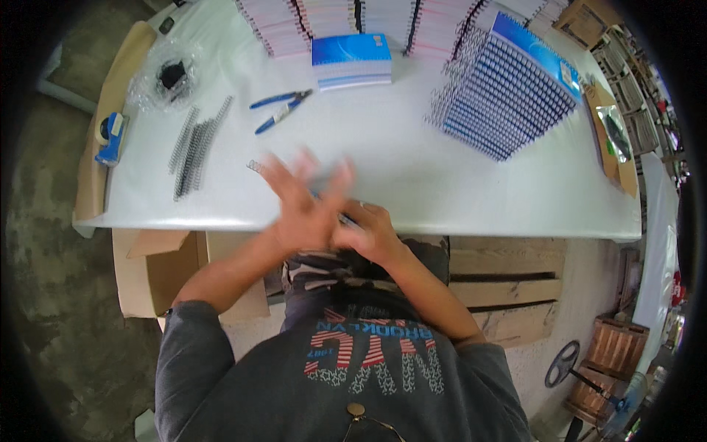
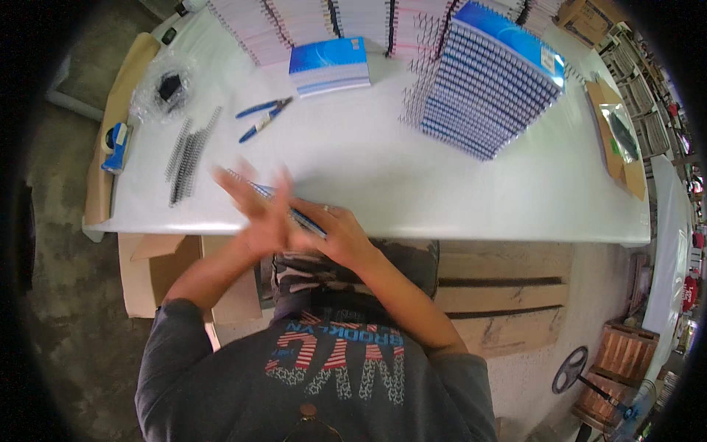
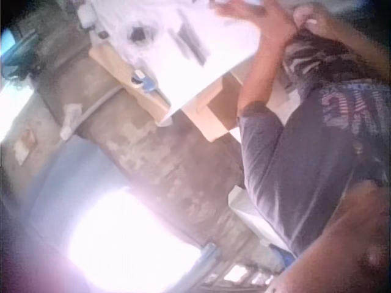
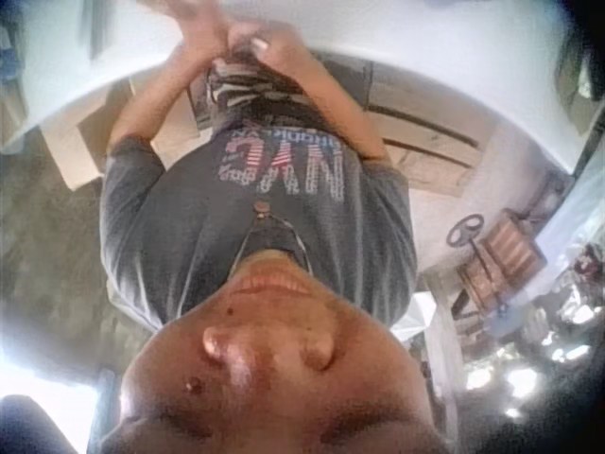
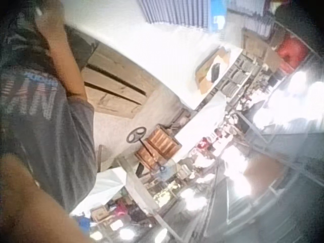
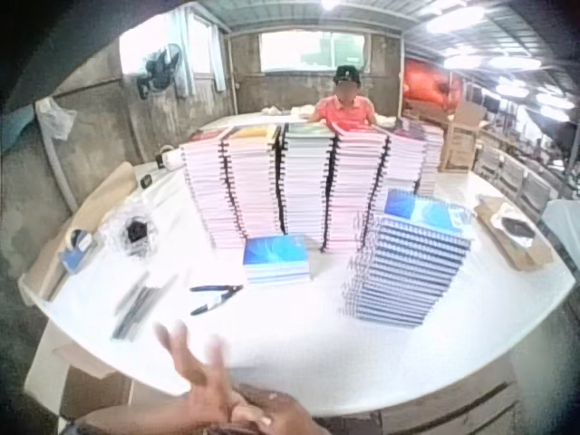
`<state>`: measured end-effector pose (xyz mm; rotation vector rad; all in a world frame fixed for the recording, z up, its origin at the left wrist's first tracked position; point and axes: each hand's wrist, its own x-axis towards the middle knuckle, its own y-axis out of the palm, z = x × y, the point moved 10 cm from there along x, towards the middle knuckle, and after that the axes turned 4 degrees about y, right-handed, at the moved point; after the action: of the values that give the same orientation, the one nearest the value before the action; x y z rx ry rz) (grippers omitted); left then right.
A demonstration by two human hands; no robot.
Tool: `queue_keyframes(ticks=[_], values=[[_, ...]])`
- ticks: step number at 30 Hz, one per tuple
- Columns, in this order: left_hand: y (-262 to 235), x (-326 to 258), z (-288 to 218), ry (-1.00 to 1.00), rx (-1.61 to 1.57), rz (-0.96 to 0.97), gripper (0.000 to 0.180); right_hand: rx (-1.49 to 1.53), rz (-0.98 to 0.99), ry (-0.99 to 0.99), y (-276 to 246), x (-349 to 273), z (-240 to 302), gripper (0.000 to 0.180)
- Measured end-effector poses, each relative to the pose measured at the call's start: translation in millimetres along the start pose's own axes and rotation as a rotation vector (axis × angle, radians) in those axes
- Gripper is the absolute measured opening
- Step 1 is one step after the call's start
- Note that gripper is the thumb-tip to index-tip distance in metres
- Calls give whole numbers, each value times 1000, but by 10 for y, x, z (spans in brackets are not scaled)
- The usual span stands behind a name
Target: The person binds notebooks by manually threading plastic spiral coils through pre-punched holes in the paper stacks and then stacks the completed notebooks.
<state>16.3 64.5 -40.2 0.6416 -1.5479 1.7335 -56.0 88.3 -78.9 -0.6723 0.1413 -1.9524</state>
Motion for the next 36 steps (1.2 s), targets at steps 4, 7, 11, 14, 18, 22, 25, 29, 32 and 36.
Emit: queue_keyframes(ticks=[4,7,11,14,18,22,25,29,32,36], values=[[346,-139,-130,-59,-314,274,102,94,-72,16,-75,22,-75,43],[258,-332,-200,-139,-331,227,104,72,-197,39,-215,53,57,42],[-154,419,277,-232,-100,-42,108,120,-117,-20,-201,147,349,50],[11,477,291,-310,-298,66,116,193,-108,52,-224,140,278,57],[246,525,-43,-442,-973,216,82,237,-294,-51,-509,116,198,79],[306,426,255,-792,-1015,430,44,-336,-128,-9,-672,114,586,92],[563,256,450,-946,-1212,394,38,-604,-23,88,-804,190,519,70],[782,105,508,-1144,-1454,56,18,-41,-312,323,-1127,142,87,32],[773,72,558,-1162,-1401,44,14,-28,-55,632,-994,130,-82,33],[797,92,442,-1149,-1505,67,13,-244,162,571,-862,183,-53,33]])
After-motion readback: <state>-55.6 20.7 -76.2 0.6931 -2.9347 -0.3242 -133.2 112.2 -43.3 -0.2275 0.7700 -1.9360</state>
